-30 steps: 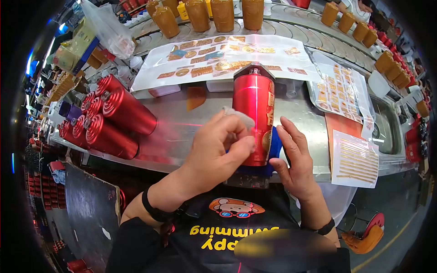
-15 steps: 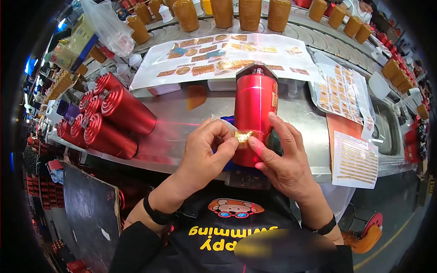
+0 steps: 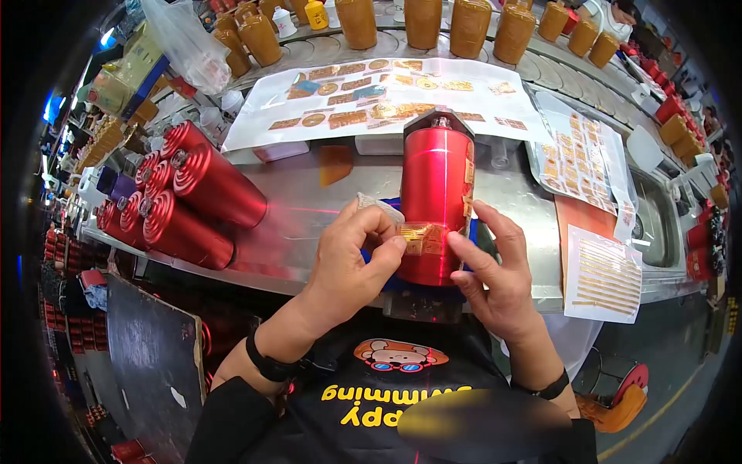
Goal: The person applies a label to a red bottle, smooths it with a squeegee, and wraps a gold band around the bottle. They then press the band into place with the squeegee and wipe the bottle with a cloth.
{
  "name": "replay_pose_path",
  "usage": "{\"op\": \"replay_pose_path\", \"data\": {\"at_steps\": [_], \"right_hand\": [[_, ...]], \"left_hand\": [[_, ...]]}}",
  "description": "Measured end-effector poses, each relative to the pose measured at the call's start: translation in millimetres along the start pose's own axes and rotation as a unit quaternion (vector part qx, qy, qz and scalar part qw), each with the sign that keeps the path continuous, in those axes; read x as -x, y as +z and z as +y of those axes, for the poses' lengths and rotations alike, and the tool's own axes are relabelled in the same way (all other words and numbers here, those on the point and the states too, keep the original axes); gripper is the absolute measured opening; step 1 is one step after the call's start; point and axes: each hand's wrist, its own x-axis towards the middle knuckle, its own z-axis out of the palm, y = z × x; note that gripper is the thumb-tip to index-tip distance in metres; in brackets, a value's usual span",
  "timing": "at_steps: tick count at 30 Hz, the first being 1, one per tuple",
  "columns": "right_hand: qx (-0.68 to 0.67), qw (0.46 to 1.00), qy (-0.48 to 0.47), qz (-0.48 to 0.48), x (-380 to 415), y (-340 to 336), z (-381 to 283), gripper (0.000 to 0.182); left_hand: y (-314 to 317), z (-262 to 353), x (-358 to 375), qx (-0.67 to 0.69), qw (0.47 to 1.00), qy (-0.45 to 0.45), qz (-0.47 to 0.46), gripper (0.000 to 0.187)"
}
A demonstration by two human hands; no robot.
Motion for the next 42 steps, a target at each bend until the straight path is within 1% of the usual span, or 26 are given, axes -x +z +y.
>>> {"op": "replay_pose_path", "data": {"at_steps": [2, 5, 7, 8, 11, 12, 15, 18, 21, 22, 25, 27, 30, 33, 39, 42], "right_hand": [[-0.037, 0.997, 0.061, 0.010, 5, -1, 0, 0.040], [-0.087, 0.990, 0.102, 0.043, 7, 2, 3, 0.040], [-0.100, 0.987, 0.119, 0.036, 8, 3, 4, 0.041], [-0.104, 0.986, 0.123, 0.035, 9, 4, 4, 0.041], [-0.114, 0.984, 0.133, 0.035, 11, 3, 5, 0.042], [-0.117, 0.983, 0.137, 0.035, 11, 2, 5, 0.042], [-0.123, 0.981, 0.143, 0.044, 13, 0, 5, 0.042], [-0.123, 0.980, 0.149, 0.040, 11, -4, 3, 0.042], [-0.114, 0.984, 0.130, 0.034, 11, -1, 5, 0.042], [-0.110, 0.986, 0.121, 0.033, 10, 1, 5, 0.041], [-0.097, 0.990, 0.096, 0.029, 5, 5, 5, 0.042], [-0.086, 0.992, 0.087, 0.028, 4, 7, 4, 0.042], [-0.110, 0.987, 0.113, 0.038, 1, 7, 2, 0.044], [-0.125, 0.980, 0.151, 0.038, -4, 6, -2, 0.051], [-0.093, 0.983, 0.150, 0.044, -6, 19, 8, 0.071], [-0.082, 0.982, 0.168, 0.026, -11, 23, 7, 0.076]], "left_hand": [[1, 2, -1, -0.016, 0.999, 0.027, 0.000, 0.008], [2, 15, -7, -0.070, 0.992, 0.100, -0.019, 0.008], [7, 29, -15, -0.099, 0.982, 0.158, -0.034, 0.009], [10, 39, -17, -0.113, 0.983, 0.136, -0.050, 0.010], [26, 40, -24, -0.044, 0.986, 0.151, -0.058, 0.012], [27, 43, -26, -0.035, 0.985, 0.149, -0.079, 0.013], [30, 48, -27, 0.054, 0.990, 0.081, -0.104, 0.011], [24, 46, -21, 0.019, 0.997, 0.057, -0.055, 0.010], [14, 28, -12, -0.043, 0.996, 0.076, -0.022, 0.009], [11, 22, -9, -0.051, 0.996, 0.071, -0.023, 0.011], [7, 18, -4, -0.031, 0.999, 0.029, -0.011, 0.011], [5, 10, -1, -0.012, 1.000, 0.016, -0.001, 0.011], [4, 3, 3, 0.012, 1.000, -0.006, 0.012, 0.012], [1, -4, 5, 0.003, 1.000, -0.013, 0.006, 0.013], [2, -8, 4, -0.010, 1.000, -0.017, 0.016, 0.013], [4, -10, 5, 0.000, 1.000, -0.016, 0.020, 0.013]]}}
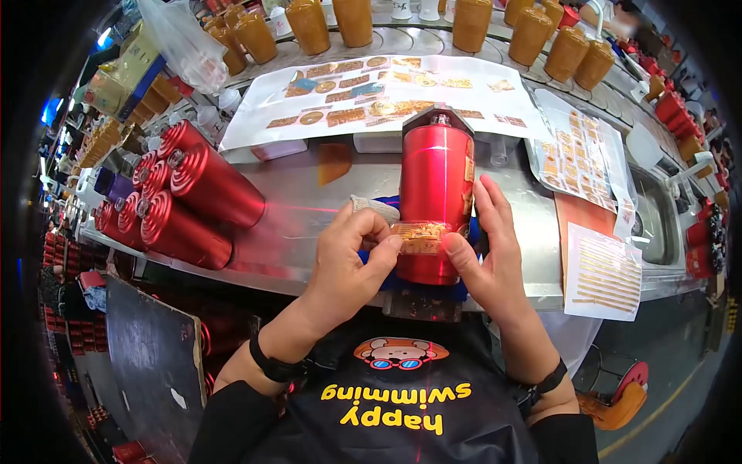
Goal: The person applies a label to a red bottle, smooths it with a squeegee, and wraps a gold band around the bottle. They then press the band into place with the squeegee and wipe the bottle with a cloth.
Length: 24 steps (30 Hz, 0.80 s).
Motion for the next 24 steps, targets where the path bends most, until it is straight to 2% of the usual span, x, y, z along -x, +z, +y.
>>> {"op": "replay_pose_path", "data": {"at_steps": [3, 9, 15, 18, 22, 24], "right_hand": [[0.012, 1.000, 0.006, -0.002, -1, 4, 0, 0.079], [-0.050, 0.998, 0.021, -0.018, -1, 2, 4, 0.080], [-0.001, 0.999, 0.031, -0.007, -4, 6, -1, 0.079], [-0.010, 1.000, 0.017, -0.007, -2, 6, 4, 0.074], [-0.122, 0.991, 0.055, -0.014, 0, 1, 9, 0.058], [-0.106, 0.992, 0.060, -0.013, 2, 3, 14, 0.059]], "left_hand": [[1, -2, 0, 0.001, 1.000, 0.005, 0.004, 0.012], [2, -6, 1, -0.001, 1.000, 0.018, -0.010, 0.012], [1, -9, 0, -0.027, 0.999, 0.030, -0.013, 0.012], [1, -8, 0, -0.041, 0.999, 0.032, -0.013, 0.012], [3, -9, -1, -0.034, 0.999, 0.028, -0.013, 0.013], [3, -11, -1, -0.031, 0.999, 0.029, -0.014, 0.014]]}}
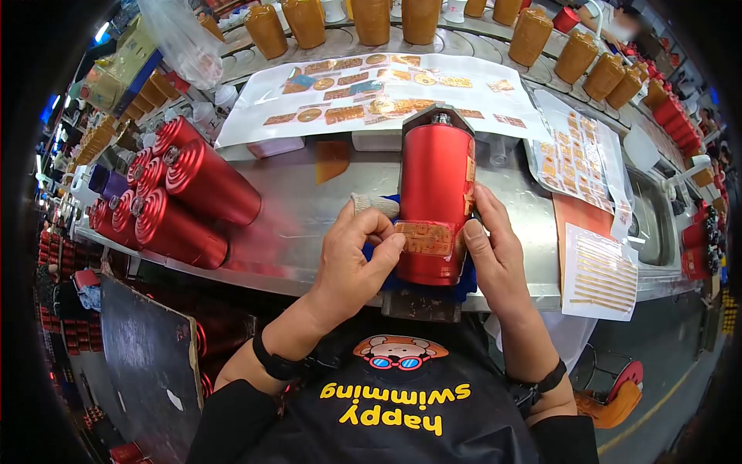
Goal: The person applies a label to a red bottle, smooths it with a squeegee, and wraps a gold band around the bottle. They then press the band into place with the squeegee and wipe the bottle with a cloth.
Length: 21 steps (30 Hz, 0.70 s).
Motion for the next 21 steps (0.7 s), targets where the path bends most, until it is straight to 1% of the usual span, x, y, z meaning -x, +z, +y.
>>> {"op": "replay_pose_path", "data": {"at_steps": [7, 10, 13, 21], "right_hand": [[0.033, 0.999, -0.009, -0.002, -2, 0, -2, 0.066], [0.069, 0.997, -0.013, -0.006, -2, 0, -5, 0.068], [0.066, 0.998, -0.010, -0.008, -4, 0, -8, 0.070], [0.069, 0.998, -0.002, -0.006, -3, 1, -7, 0.071]], "left_hand": [[1, -1, -2, 0.000, 1.000, -0.006, 0.005, 0.013], [3, -5, -1, 0.008, 1.000, -0.014, 0.013, 0.013], [3, -6, -1, 0.015, 1.000, -0.024, 0.003, 0.015], [6, -11, 2, 0.055, 0.997, -0.045, 0.010, 0.015]]}}
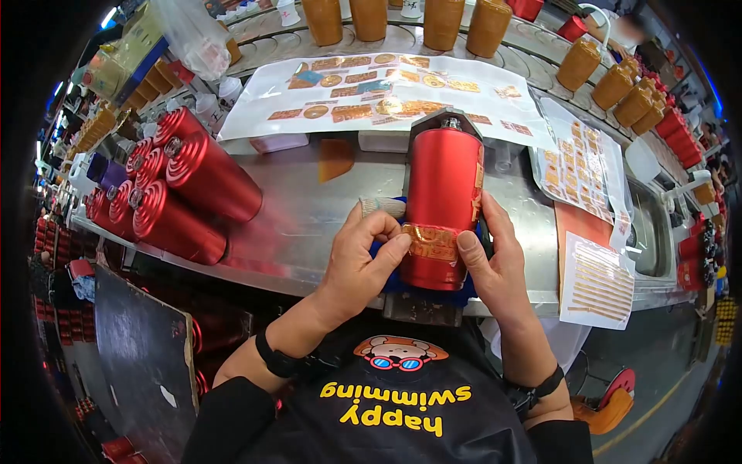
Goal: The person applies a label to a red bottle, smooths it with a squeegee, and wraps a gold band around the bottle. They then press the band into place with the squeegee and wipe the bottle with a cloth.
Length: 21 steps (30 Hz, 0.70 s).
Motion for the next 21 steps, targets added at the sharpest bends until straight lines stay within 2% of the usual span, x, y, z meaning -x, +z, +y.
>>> {"op": "replay_pose_path", "data": {"at_steps": [4, 10, 13, 16, 19, 21], "right_hand": [[0.002, 1.000, -0.002, 0.002, 1, 0, 3, 0.072], [-0.004, 1.000, -0.011, 0.000, 0, 0, 2, 0.074], [0.006, 1.000, -0.010, 0.001, 1, 0, 0, 0.075], [0.008, 1.000, -0.015, 0.003, 1, 1, 0, 0.076], [0.026, 1.000, -0.010, 0.000, 1, -1, -1, 0.070], [0.015, 1.000, -0.010, 0.002, 1, 0, 0, 0.075]], "left_hand": [[2, -1, 3, 0.036, 0.999, -0.029, 0.013, 0.013], [-2, -2, 0, -0.017, 0.994, 0.097, 0.038, 0.009], [2, 2, 0, 0.010, 0.991, 0.110, 0.071, 0.009], [0, -4, 0, -0.041, 0.992, 0.106, 0.051, 0.010], [3, -7, 2, -0.017, 0.998, 0.054, 0.042, 0.011], [1, -9, 1, -0.013, 0.999, 0.037, 0.025, 0.012]]}}
